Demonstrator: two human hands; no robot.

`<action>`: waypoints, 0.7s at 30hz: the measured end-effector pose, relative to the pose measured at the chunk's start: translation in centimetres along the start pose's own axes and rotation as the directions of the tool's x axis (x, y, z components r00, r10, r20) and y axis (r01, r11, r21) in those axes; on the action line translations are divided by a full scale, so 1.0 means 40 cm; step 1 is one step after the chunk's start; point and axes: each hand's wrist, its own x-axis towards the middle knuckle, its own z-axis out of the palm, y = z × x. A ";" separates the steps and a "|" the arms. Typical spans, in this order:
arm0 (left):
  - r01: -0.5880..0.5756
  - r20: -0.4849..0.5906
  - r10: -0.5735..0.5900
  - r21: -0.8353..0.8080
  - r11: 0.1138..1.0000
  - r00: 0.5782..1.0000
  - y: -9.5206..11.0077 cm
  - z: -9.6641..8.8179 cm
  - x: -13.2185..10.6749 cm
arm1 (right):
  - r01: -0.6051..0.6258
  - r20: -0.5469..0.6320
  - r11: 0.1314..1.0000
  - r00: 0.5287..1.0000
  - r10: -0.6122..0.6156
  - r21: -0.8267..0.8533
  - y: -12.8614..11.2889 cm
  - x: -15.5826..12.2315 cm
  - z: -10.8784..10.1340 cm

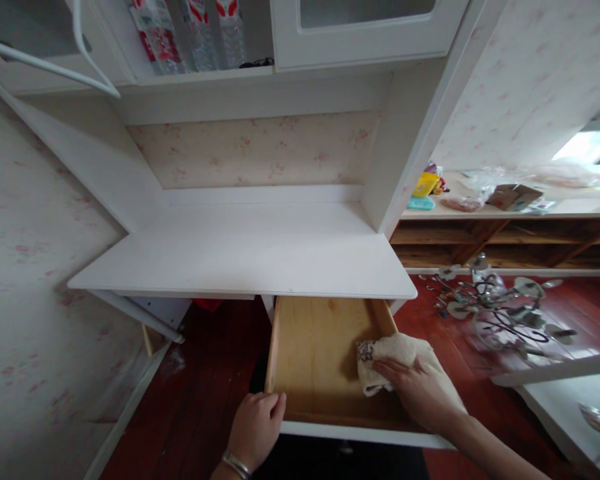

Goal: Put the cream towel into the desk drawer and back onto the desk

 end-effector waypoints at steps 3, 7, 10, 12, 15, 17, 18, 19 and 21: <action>-0.010 -0.006 0.010 -0.004 1.000 1.000 -0.002 0.002 -0.001 | -0.009 -0.053 0.999 0.999 0.007 -0.040 -0.001 0.056 0.013; 0.009 -0.030 -0.009 -0.008 1.000 1.000 -0.010 0.014 -0.006 | 0.053 -0.162 0.983 0.983 -0.082 -0.176 0.023 0.145 0.032; 0.022 -0.049 -0.023 -0.030 0.999 0.999 -0.018 0.027 -0.006 | 0.082 -0.207 0.960 0.968 -0.141 -0.269 0.046 0.211 0.030; 0.027 -0.057 -0.029 -0.042 0.999 0.998 -0.022 0.034 -0.004 | 0.080 -0.223 0.947 0.962 -0.155 -0.312 0.057 0.250 0.024; 0.034 -0.058 -0.037 -0.044 0.998 0.998 -0.024 0.038 -0.002 | 0.069 -0.231 0.932 0.960 -0.160 -0.356 0.065 0.298 0.016; 0.042 -0.052 -0.045 -0.053 0.998 0.998 -0.023 0.037 -0.001 | 0.061 -0.225 0.931 0.963 -0.151 -0.361 0.068 0.323 0.015; 0.046 -0.049 -0.049 -0.060 0.997 0.998 -0.023 0.037 -0.001 | 0.056 -0.220 0.933 0.965 -0.141 -0.355 0.069 0.333 0.015; 0.050 -0.046 -0.053 -0.065 0.997 0.998 -0.023 0.037 -0.001 | 0.050 -0.212 0.939 0.969 -0.129 -0.342 0.069 0.342 0.015; 0.052 -0.043 -0.055 -0.073 0.996 0.998 -0.025 0.040 -0.002 | 0.032 -0.193 0.958 0.977 -0.090 -0.285 0.070 0.356 0.013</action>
